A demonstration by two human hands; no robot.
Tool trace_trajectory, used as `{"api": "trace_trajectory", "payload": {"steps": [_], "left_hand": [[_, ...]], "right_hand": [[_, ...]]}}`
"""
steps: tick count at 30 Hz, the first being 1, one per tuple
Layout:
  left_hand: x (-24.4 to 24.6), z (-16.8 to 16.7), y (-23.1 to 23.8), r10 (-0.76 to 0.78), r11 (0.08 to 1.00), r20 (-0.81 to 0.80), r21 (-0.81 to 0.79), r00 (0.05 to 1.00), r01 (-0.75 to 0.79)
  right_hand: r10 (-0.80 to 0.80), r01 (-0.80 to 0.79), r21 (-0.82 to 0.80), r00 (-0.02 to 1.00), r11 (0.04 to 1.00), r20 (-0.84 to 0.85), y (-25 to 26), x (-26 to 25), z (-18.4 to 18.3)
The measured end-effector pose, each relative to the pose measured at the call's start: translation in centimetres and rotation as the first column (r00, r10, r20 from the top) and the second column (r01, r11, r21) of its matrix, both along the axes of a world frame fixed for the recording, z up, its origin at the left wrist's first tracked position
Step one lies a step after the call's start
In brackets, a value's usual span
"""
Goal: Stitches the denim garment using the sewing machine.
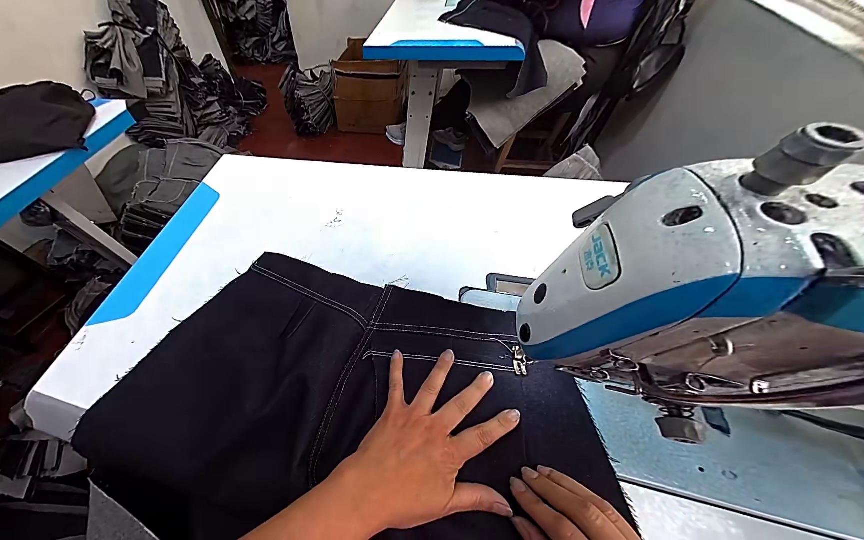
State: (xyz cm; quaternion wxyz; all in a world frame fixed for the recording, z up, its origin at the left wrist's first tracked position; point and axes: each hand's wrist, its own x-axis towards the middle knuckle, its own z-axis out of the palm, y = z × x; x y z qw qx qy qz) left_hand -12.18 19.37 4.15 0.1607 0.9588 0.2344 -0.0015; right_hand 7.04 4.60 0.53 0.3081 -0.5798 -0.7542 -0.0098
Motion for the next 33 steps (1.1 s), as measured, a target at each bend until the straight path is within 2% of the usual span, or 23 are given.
{"api": "trace_trajectory", "payload": {"steps": [4, 9, 15, 21, 33], "left_hand": [[0.0, -0.7, -0.4, 0.016, 0.997, 0.028, 0.078, 0.999, -0.018], [0.2, -1.2, -1.0, 0.040, 0.987, 0.087, 0.152, 0.995, -0.052], [0.1, -2.2, -0.8, 0.019, 0.963, 0.182, 0.260, 0.983, -0.066], [0.6, -2.1, 0.1, 0.026, 0.965, 0.179, 0.253, 0.984, -0.071], [3.6, -0.9, 7.6, 0.016, 0.982, 0.150, 0.185, 0.989, -0.044]], "right_hand": [[-0.034, 0.034, 0.027, 0.999, 0.999, 0.006, -0.1, -0.3, -0.2], [-0.089, 0.092, -0.094, 0.996, 0.991, 0.028, -1.8, -1.0, 0.5], [-0.109, 0.114, -0.041, 0.989, 0.993, 0.105, -2.2, -0.9, -0.4], [-0.097, 0.102, -0.046, 0.990, 0.994, 0.102, -1.0, -0.1, -0.1], [-0.082, 0.079, 0.035, 0.991, 0.996, 0.103, 5.8, 3.2, -0.2]]}}
